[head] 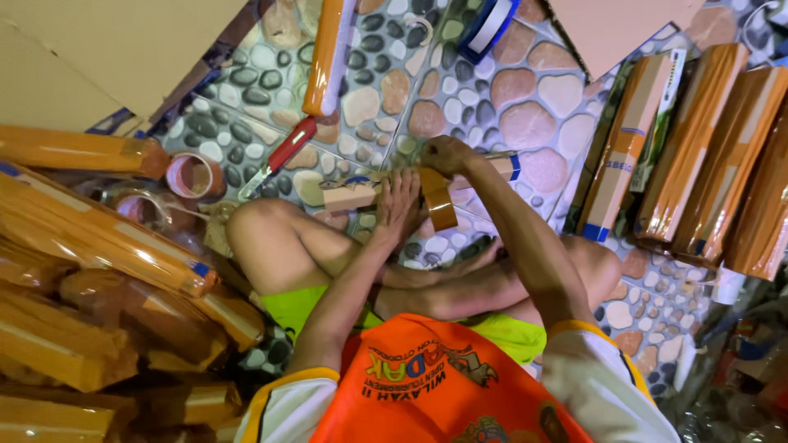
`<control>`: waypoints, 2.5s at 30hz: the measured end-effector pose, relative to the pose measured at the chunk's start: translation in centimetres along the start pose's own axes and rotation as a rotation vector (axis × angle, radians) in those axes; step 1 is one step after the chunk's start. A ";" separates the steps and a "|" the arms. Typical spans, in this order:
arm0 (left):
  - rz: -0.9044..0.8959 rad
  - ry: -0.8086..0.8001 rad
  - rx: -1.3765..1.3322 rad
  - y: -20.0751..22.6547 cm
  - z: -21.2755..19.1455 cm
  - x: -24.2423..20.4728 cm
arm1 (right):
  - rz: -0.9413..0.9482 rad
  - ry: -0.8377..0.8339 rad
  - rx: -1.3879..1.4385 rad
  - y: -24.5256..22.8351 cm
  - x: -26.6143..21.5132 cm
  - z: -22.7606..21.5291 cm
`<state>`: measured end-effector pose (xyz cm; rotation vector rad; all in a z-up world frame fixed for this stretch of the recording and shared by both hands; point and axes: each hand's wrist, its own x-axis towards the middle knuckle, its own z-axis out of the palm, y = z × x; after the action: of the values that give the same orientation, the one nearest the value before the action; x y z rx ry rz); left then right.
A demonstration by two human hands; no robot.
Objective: The person sits on the floor and wraps multiple flat cardboard items in clear plastic film. They roll the film around the item, fold the ends, and secure the package with brown packing tape. The person uses a red utility knife to cut the film and tape as needed.
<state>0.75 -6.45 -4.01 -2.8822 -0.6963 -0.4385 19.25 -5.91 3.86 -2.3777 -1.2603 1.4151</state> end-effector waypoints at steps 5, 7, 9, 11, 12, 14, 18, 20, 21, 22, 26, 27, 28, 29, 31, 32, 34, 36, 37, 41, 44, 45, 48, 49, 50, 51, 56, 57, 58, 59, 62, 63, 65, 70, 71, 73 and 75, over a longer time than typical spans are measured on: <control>0.027 0.053 0.073 -0.9 0.5 1.3 | 0.233 0.058 -0.109 0.2 1.3 -0.8; 0.028 0.076 0.058 -0.8 2.0 1.2 | 0.082 0.354 -0.238 0.9 1.3 0.8; 0.027 0.102 0.044 -0.6 2.7 1.3 | -0.075 0.652 -0.366 1.4 0.3 2.0; -0.001 -0.037 0.075 -0.3 2.4 0.7 | -0.063 0.226 -0.228 1.6 -1.9 3.7; 0.006 -0.052 0.073 0.0 1.9 -0.5 | -0.058 0.215 -0.215 1.2 -3.2 4.6; 0.004 -0.095 0.036 -0.3 2.7 1.1 | -0.114 0.310 -0.212 0.4 -3.6 3.4; -0.054 -0.064 0.088 -0.7 3.2 2.1 | -0.106 0.910 -0.283 2.6 -6.7 8.2; -0.134 -0.076 0.011 -0.3 1.1 2.0 | 0.166 0.727 0.303 1.6 -10.1 10.8; -0.128 -0.067 0.017 -1.5 0.8 2.5 | 0.161 0.737 0.308 1.4 -9.1 10.5; -0.040 -0.202 -0.152 -2.5 0.4 3.0 | -0.011 0.843 0.444 1.2 -8.1 10.2; 0.211 -0.381 -0.403 -5.9 -1.7 4.6 | -0.217 0.876 0.646 0.5 -6.6 7.9; 0.225 -0.375 -0.397 -5.8 -2.2 5.4 | -0.218 0.891 0.651 0.5 -7.1 7.5; 0.163 -0.217 -0.248 -5.6 -2.7 6.1 | -0.064 0.646 0.628 0.5 -7.6 7.1; 0.103 -0.044 -0.107 -5.3 -3.0 7.6 | 0.085 0.412 0.591 0.7 -7.9 6.1; 0.002 -0.338 -0.336 -5.8 -3.1 9.1 | 0.090 0.419 0.514 3.8 -10.8 8.3; -0.114 -0.659 -0.559 -6.0 -2.9 9.7 | 0.098 0.398 0.436 5.4 -12.2 9.6; -0.168 -0.812 -0.781 -5.4 -5.1 9.8 | 0.112 0.394 0.482 6.7 -15.6 8.8; -0.223 -0.974 -0.999 -3.5 -7.3 7.4 | 0.130 0.391 0.533 8.2 -17.3 9.4; -0.286 -0.983 -1.397 -2.5 -8.3 6.4 | 0.064 0.427 0.614 8.9 -16.2 9.3; -0.546 -1.259 -2.228 -1.2 -14.1 3.0 | -0.036 0.448 0.846 7.2 -14.6 8.3; -0.439 -1.616 -2.554 -2.3 -9.1 1.4 | 0.019 0.435 0.880 3.5 -18.2 7.8; -0.435 -1.627 -2.552 -3.0 -10.0 3.5 | 0.025 0.440 0.883 4.5 -18.0 9.4; -0.253 -1.452 -1.191 -5.2 -11.9 8.4 | -0.235 0.554 1.147 6.3 -16.9 13.9; 0.014 -1.254 -1.083 -6.2 -11.9 9.8 | 0.035 0.582 0.976 6.3 -15.7 14.8; 0.265 -1.047 -0.962 -7.2 -11.8 11.3 | 0.298 0.599 0.793 6.2 -14.5 15.6; 0.260 -1.061 -0.964 -6.5 -13.3 11.6 | 0.305 0.587 0.799 4.3 -13.8 15.6; 0.325 -0.847 -0.429 -5.7 -8.6 9.5 | 0.130 0.528 1.493 -2.8 -8.6 18.0; 0.328 -0.856 -0.433 -6.5 -7.5 7.8 | 0.141 0.526 1.497 -2.8 -8.5 18.5; 0.352 -0.654 -0.453 -7.2 -6.4 6.2 | 0.103 0.485 1.369 -2.9 -8.3 19.1; 0.370 -0.445 -0.467 -8.1 -5.2 4.9 | 0.060 0.445 1.237 -2.9 -7.9 19.4; 0.323 -0.191 -0.451 -7.8 -2.7 4.2 | 0.077 0.271 0.653 0.3 -11.6 15.1; 0.329 -0.176 -0.449 -7.7 -1.9 4.6 | 0.072 0.286 0.647 -0.2 -12.5 11.2; 0.315 -0.019 -0.409 -7.4 -0.8 3.9 | 0.119 -0.063 0.166 -1.5 -15.4 4.8; 0.277 0.032 -0.401 -7.3 0.9 3.5 | -0.075 0.391 -0.397 12.4 -14.8 5.3; 0.277 0.040 -0.386 -7.2 1.1 3.5 | -0.048 0.378 -0.288 14.0 -14.5 3.9; 0.280 0.023 -0.367 -7.1 1.0 3.2 | 0.122 0.201 -0.163 14.9 -12.3 3.3; 0.285 0.002 -0.342 -6.9 0.8 3.3 | 0.285 0.022 -0.035 15.2 -11.2 3.1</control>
<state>0.53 1.23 -3.23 -3.2280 -0.2161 -0.5679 23.48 -24.60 2.74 -2.6745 -0.9781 1.4411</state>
